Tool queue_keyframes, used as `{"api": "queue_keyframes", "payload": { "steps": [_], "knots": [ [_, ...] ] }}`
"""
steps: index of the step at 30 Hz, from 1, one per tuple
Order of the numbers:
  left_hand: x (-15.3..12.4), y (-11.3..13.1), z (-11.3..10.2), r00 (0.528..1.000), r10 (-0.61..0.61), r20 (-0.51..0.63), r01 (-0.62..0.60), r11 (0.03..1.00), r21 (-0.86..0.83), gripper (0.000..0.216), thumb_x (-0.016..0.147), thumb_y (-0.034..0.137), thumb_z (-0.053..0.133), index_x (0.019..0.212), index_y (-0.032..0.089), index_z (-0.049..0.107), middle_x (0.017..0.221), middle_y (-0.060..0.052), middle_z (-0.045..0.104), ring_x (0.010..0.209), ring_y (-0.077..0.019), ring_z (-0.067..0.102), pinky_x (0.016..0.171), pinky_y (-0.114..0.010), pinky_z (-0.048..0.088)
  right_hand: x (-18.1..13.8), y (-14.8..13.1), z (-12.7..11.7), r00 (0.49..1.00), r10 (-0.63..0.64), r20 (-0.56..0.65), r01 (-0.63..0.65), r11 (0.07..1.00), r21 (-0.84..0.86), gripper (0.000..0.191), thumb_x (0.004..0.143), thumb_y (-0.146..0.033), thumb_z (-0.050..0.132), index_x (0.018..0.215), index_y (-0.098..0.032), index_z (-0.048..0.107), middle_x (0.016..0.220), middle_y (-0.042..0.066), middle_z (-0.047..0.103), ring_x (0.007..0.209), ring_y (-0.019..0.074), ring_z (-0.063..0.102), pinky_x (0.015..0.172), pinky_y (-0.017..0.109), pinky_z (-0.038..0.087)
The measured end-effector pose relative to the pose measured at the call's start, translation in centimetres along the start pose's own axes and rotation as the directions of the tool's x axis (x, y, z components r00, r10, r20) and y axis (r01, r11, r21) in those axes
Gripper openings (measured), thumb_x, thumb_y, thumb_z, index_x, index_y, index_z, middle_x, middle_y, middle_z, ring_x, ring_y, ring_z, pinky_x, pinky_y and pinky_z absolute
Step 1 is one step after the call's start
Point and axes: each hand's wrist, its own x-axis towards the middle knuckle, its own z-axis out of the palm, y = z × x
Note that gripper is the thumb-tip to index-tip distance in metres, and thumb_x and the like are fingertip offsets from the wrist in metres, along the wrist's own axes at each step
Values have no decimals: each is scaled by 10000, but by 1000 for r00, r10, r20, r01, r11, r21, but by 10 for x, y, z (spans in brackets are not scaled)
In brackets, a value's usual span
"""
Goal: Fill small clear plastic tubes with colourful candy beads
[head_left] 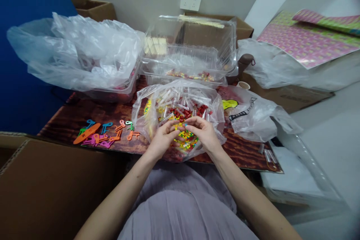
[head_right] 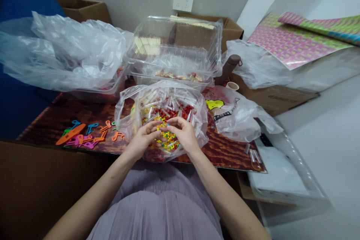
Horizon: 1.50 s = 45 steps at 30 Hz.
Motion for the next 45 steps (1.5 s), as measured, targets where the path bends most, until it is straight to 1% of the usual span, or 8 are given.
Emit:
{"api": "queue_keyframes", "payload": {
  "steps": [9, 15, 19, 22, 24, 28, 34, 45],
  "knots": [
    [22, -3, 5, 960, 271, -75, -238, 924, 301, 198, 782, 291, 598, 927, 168, 654, 844, -35, 662, 692, -144, 628, 564, -210, 479, 13, -15, 4, 996, -89, -19, 86, 988, -127, 144, 658, -279, 682, 767, -185, 672, 739, 7, 664, 673, 142, 575, 638, 261, 445],
    [15, -8, 0, 965, 236, -115, -194, 937, 292, 231, 776, 349, 607, 913, 165, 622, 794, -20, 641, 627, -147, 631, 523, -223, 488, 10, -2, -7, 999, -44, 25, 49, 967, -249, 139, 750, -322, 615, 782, -189, 638, 698, 7, 642, 620, 149, 560, 569, 262, 423],
    [9, -8, 0, 988, 101, -116, -88, 990, 111, 302, 739, 387, 638, 931, 161, 577, 828, -23, 633, 614, -159, 650, 462, -221, 495, 1, 17, -5, 969, -216, 120, 226, 579, -783, 58, 802, -177, 561, 809, -189, 617, 850, 55, 638, 815, 204, 576, 731, 318, 425],
    [4, -8, 1, 994, 56, -93, -53, 998, 29, 325, 713, 398, 670, 918, 165, 572, 831, -7, 620, 627, -154, 656, 459, -210, 501, -5, 23, -1, 953, -206, 223, 279, 306, -910, 128, 828, -117, 509, 870, -168, 618, 916, 102, 619, 900, 235, 564, 758, 333, 419],
    [2, -8, 0, 996, 41, -79, -41, 999, 0, 332, 700, 401, 689, 904, 165, 573, 821, -1, 614, 639, -153, 658, 461, -206, 504, -5, 22, -1, 950, -213, 229, 294, 359, -886, 183, 840, -98, 470, 904, -167, 627, 933, 102, 621, 911, 225, 569, 780, 332, 424],
    [-3, -8, -1, 999, 29, -28, -29, 1000, -12, 338, 697, 401, 701, 910, 164, 589, 829, 0, 609, 654, -153, 652, 461, -214, 513, 4, 13, -10, 961, -208, 184, 278, 717, -639, 182, 800, -124, 501, 889, -196, 642, 893, 45, 650, 831, 181, 597, 772, 312, 445],
    [-7, -10, 4, 998, 10, 66, -12, 999, 29, 317, 733, 398, 673, 915, 150, 594, 747, 7, 599, 569, -122, 604, 444, -220, 512, 7, -13, -8, 993, -114, -1, 112, 973, -201, 128, 715, -290, 647, 792, -195, 608, 768, 15, 638, 719, 164, 578, 687, 288, 438],
    [-10, -13, 0, 993, -40, 108, 25, 990, 136, 292, 781, 420, 619, 898, 154, 589, 567, 19, 612, 362, -77, 511, 368, -159, 350, 2, -19, -1, 983, 109, 145, -133, 978, 163, 208, 630, -295, 758, 702, -163, 614, 669, -35, 577, 634, 90, 483, 653, 240, 358]
  ]
}}
